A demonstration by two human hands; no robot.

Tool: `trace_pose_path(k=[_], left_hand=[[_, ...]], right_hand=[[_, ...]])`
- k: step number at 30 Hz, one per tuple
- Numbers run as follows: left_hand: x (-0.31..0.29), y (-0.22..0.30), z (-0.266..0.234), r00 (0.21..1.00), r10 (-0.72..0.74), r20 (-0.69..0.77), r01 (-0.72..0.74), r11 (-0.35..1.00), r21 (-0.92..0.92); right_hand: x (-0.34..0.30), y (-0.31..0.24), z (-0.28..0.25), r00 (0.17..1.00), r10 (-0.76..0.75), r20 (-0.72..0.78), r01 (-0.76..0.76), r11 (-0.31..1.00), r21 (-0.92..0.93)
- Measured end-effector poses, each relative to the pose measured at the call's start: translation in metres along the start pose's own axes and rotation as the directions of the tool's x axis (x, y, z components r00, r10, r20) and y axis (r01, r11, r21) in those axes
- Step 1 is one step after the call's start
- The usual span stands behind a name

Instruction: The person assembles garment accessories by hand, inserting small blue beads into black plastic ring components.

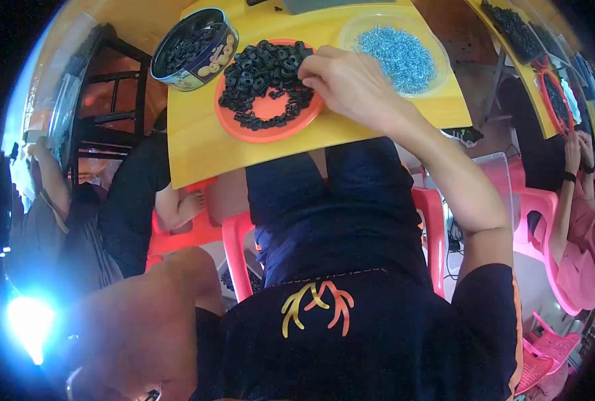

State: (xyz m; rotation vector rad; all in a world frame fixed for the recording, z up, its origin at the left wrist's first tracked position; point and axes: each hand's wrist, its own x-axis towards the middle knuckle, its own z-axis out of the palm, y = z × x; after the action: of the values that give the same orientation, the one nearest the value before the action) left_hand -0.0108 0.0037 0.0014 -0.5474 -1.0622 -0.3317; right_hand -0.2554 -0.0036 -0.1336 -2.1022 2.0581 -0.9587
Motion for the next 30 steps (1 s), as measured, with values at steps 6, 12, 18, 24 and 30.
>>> trace_pose_path(k=[6,12,18,24,30], left_hand=[[0.001,-0.001,-0.007,0.998,-0.027,0.064,0.019,0.993,0.120],[-0.014,0.011,-0.014,0.999,-0.049,-0.015,0.050,0.996,0.078],[-0.016,0.006,0.003,0.984,-0.070,-0.166,0.081,0.995,0.058],[-0.026,0.017,-0.033,0.957,-0.289,-0.005,0.288,0.955,0.074],[-0.079,-0.018,-0.080,0.771,-0.619,0.147,0.541,0.760,0.360]], right_hand=[[0.025,0.002,0.018,0.999,-0.017,-0.029,0.014,0.994,-0.105],[0.037,-0.004,0.030,0.999,-0.017,-0.044,0.011,0.992,-0.124],[0.043,-0.014,0.048,0.981,-0.192,-0.029,0.188,0.975,-0.120],[0.047,-0.011,0.066,0.958,-0.284,-0.051,0.271,0.946,-0.175],[0.049,-0.010,0.070,0.941,-0.328,-0.082,0.307,0.930,-0.202]])
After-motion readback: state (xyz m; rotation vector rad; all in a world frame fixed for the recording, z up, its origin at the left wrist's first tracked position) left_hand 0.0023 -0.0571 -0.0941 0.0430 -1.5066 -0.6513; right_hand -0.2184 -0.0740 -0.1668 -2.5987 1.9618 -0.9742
